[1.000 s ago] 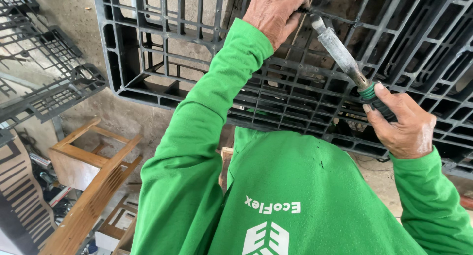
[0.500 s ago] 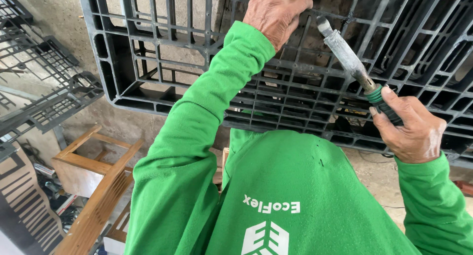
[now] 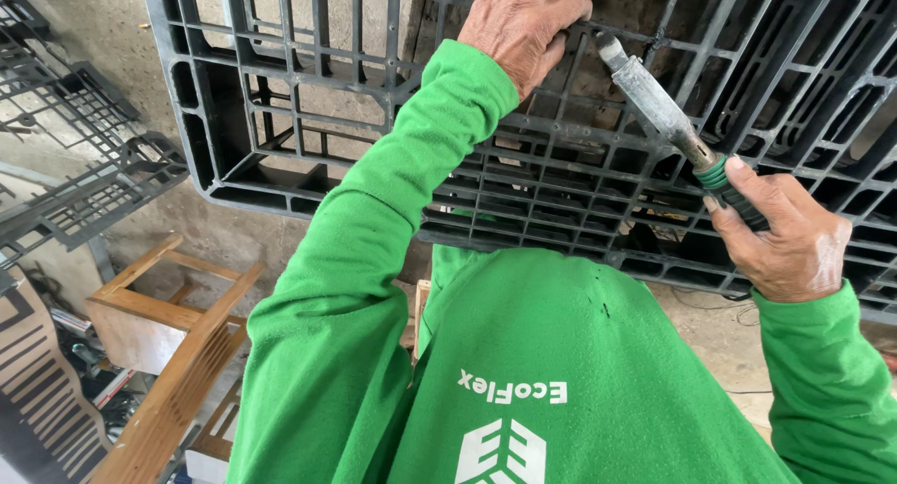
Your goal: The person uses a hot air welding tool to fuse a black plastic rod into a grid-like plastic crate. They hold the rod in place with one hand while applying heat with the other, moving along the crate's grid to join the rod to the structure.
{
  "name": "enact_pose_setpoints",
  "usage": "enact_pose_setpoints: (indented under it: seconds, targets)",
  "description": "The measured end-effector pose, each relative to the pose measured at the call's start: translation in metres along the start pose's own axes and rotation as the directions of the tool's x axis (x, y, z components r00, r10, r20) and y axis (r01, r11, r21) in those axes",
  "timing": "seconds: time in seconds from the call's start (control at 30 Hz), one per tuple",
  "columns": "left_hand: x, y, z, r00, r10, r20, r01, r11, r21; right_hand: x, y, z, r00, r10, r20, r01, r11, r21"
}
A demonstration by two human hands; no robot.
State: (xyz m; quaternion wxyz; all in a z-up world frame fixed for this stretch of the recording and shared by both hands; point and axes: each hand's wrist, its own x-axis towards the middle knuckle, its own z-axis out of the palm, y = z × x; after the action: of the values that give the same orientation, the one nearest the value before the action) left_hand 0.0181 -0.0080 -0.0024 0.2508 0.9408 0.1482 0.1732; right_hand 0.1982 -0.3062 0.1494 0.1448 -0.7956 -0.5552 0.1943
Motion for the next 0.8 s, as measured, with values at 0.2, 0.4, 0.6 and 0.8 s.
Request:
enact_pose_setpoints:
  seconds: [0.2, 0.4, 0.6, 0.8]
  targets:
    - [0.0, -0.001, 0.001, 1.0, -0.015, 0.018, 0.015, 1.0, -0.015, 0.002, 0.006, -0.004, 1.0, 0.003, 0.03, -0.002, 1.0, -0.031]
    - [-0.001, -0.001, 0.002, 0.999, -0.033, 0.019, 0.034, 0.999, -0.025, 0.004, 0.007, -0.006, 0.999, 0.013, 0.04, -0.011, 0.999, -0.045]
    - [-0.015, 0.018, 0.002, 0.986, -0.116, -0.12, 0.123, 0.991, 0.051, 0.0, 0.003, -0.01, 0.999, 0.021, 0.026, -0.02, 0.999, -0.044]
    - [-0.017, 0.02, 0.001, 0.989, -0.128, -0.079, 0.13, 0.991, 0.023, 0.001, -0.01, -0.013, 0.999, 0.047, 0.018, -0.046, 0.996, -0.073]
